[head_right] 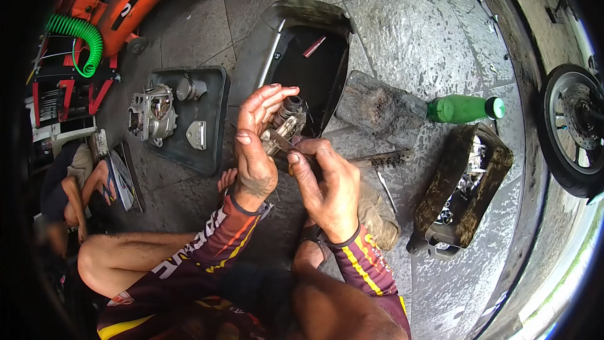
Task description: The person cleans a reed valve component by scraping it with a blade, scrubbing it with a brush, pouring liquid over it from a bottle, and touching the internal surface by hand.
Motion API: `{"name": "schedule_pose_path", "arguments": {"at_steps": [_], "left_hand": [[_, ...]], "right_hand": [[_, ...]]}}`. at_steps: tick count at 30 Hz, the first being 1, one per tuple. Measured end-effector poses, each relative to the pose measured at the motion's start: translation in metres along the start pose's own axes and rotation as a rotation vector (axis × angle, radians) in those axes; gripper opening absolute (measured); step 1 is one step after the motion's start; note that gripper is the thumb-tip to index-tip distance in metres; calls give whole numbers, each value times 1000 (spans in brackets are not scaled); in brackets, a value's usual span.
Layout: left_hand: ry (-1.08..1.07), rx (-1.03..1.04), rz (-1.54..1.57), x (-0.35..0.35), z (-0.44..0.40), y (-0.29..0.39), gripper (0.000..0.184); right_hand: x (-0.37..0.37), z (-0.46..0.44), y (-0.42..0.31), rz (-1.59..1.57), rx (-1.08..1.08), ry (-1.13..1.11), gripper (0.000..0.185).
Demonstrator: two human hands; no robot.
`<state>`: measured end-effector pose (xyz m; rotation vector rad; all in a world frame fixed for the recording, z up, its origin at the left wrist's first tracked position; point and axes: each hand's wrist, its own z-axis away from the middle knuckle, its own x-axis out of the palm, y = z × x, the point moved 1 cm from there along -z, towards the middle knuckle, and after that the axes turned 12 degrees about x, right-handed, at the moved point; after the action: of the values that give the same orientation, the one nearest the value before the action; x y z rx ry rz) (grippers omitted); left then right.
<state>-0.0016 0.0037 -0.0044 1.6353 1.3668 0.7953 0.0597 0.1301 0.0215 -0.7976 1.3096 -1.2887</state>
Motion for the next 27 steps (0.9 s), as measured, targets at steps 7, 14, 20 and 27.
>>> {"name": "schedule_pose_path", "arguments": {"at_steps": [7,14,20,27], "left_hand": [[-63,94,-151,-4,0,-4,81],[-41,70,-87,-5,2,-6,86],[-39,49,-80,-3,0,-5,87],[-9,-48,-55,4,-3,4,92]], "right_hand": [[-19,-21,2,101,97,169,9],[-17,-20,-7,137,96,45,8],[-16,-15,-8,110,-74,-52,9],[-20,-12,-7,43,2,5,9]]}}
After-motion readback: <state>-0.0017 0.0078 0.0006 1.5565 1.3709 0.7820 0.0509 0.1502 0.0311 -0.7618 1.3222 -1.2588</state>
